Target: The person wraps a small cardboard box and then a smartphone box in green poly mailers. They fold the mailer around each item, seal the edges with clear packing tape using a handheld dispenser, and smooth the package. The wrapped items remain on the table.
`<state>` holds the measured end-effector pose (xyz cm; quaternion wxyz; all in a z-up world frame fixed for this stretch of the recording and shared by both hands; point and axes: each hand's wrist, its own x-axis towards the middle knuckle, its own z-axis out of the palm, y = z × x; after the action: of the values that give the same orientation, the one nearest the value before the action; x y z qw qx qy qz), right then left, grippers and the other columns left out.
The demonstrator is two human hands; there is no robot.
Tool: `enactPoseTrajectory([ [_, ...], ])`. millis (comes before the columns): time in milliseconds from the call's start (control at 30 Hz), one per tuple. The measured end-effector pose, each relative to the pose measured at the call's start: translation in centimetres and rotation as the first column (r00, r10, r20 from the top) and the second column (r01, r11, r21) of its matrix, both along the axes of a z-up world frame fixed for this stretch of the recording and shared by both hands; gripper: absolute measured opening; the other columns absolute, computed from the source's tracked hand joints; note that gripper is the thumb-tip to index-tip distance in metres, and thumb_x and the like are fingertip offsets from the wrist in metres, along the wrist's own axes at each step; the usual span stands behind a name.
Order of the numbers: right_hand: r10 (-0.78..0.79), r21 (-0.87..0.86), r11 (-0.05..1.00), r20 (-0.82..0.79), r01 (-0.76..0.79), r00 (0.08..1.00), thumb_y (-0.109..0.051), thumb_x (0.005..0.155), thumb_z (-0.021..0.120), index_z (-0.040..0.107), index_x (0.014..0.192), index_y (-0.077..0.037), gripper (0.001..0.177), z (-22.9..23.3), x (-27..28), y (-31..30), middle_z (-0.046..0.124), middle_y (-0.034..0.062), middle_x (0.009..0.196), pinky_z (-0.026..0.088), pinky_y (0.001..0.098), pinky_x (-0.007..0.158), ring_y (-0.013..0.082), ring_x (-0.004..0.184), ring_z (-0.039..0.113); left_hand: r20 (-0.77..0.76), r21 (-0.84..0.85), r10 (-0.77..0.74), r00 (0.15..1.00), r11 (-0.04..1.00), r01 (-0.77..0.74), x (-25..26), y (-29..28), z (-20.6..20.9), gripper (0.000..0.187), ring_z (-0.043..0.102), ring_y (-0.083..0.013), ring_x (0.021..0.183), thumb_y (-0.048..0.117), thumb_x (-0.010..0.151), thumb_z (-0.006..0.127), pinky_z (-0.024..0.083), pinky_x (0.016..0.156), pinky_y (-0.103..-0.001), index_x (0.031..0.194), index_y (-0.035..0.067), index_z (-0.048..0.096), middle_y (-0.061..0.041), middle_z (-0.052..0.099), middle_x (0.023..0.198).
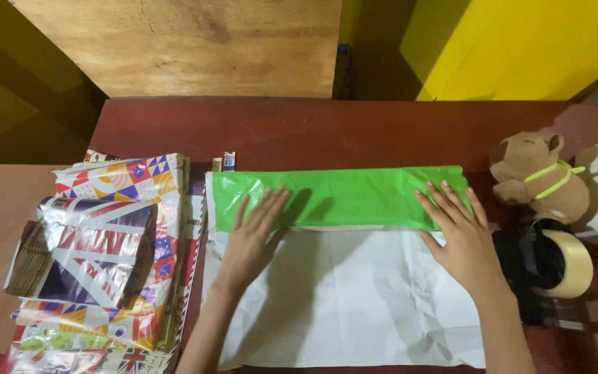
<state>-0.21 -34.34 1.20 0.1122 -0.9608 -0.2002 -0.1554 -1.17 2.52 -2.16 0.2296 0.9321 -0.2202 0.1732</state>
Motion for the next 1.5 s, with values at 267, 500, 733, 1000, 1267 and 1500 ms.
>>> enactPoseTrajectory([
  [267,0.299,-0.176,0.946,0.155,-0.272,0.942,-0.018,0.090,0.068,0.063,0.137,-0.019,0.048,-5.4,-1.9,6.1,0.056,0.0029,0.153,0.032,0.0487,0.125,0.0210,0.144,0.049,0.099,0.298,-0.035,0.994,0.955,0.004,-1.6,0.2,-1.7,0.063,0.037,-0.0202,0.146,0.022,0.094,0.063,0.022,0.124,-0.047,0.154,0.022,0.043,0.001,0.043,0.161],
  [500,0.476,0.263,0.879,-0.531,-0.397,0.701,-0.045,0.069,0.091,0.065,0.121,-0.011,0.067,-4.3,-7.5,9.3,0.052,0.0148,0.141,0.032,0.0502,0.114,0.0404,0.136,0.041,0.098,0.424,0.013,0.995,0.904,-0.053,-2.9,-0.8,-1.7,0.063,0.031,-0.0223,0.152,0.030,0.099,0.055,0.021,0.125,-0.050,0.158,0.016,0.039,0.001,0.036,0.163],
  [733,0.293,0.011,0.902,-0.752,-0.432,0.591,-0.040,0.070,0.090,0.055,0.132,-0.011,0.078,-1.6,-9.5,10.3,0.022,0.0226,0.162,0.011,0.0581,0.119,0.0535,0.148,0.006,-0.009,0.237,-0.026,1.000,0.971,0.028,-3.2,-2.4,0.0,0.061,0.033,-0.0243,0.148,0.040,0.099,0.056,0.018,0.123,-0.054,0.153,0.016,0.044,-0.003,0.042,0.161],
  [1000,0.434,0.062,0.897,-0.316,-0.438,0.844,-0.023,0.093,0.068,0.074,0.103,-0.013,0.016,0.8,-8.0,9.0,0.076,0.0037,0.105,0.022,0.0575,0.123,0.0192,0.106,0.070,-0.317,0.049,-0.050,0.947,0.996,0.068,-2.6,-3.0,4.4,0.057,0.041,-0.0318,0.144,0.059,0.101,0.043,0.008,0.121,-0.061,0.126,0.017,0.071,-0.013,0.054,0.151],
  [1267,0.192,-0.041,0.981,0.167,-0.187,0.967,-0.020,0.089,0.071,0.072,0.102,-0.010,0.016,4.3,-2.7,10.6,0.078,0.0030,0.095,0.046,0.0462,0.109,0.0185,0.092,0.075,-0.681,0.090,0.015,0.732,0.994,0.064,-0.1,-4.4,10.4,0.088,0.057,-0.0344,0.129,0.081,0.085,0.027,-0.009,0.122,-0.061,0.136,0.019,0.064,-0.018,0.065,0.131],
  [1500,0.188,-0.102,0.981,0.301,-0.164,0.935,-0.028,0.095,0.075,0.072,0.100,-0.010,0.020,3.9,1.3,10.6,0.078,0.0055,0.088,0.048,0.0433,0.103,0.0203,0.082,0.074,-0.387,0.254,0.075,0.919,0.967,0.028,0.9,-3.4,11.4,0.029,0.070,-0.0278,0.103,0.036,0.087,0.070,0.024,0.119,-0.055,0.108,0.017,0.070,-0.007,0.076,0.101],
])
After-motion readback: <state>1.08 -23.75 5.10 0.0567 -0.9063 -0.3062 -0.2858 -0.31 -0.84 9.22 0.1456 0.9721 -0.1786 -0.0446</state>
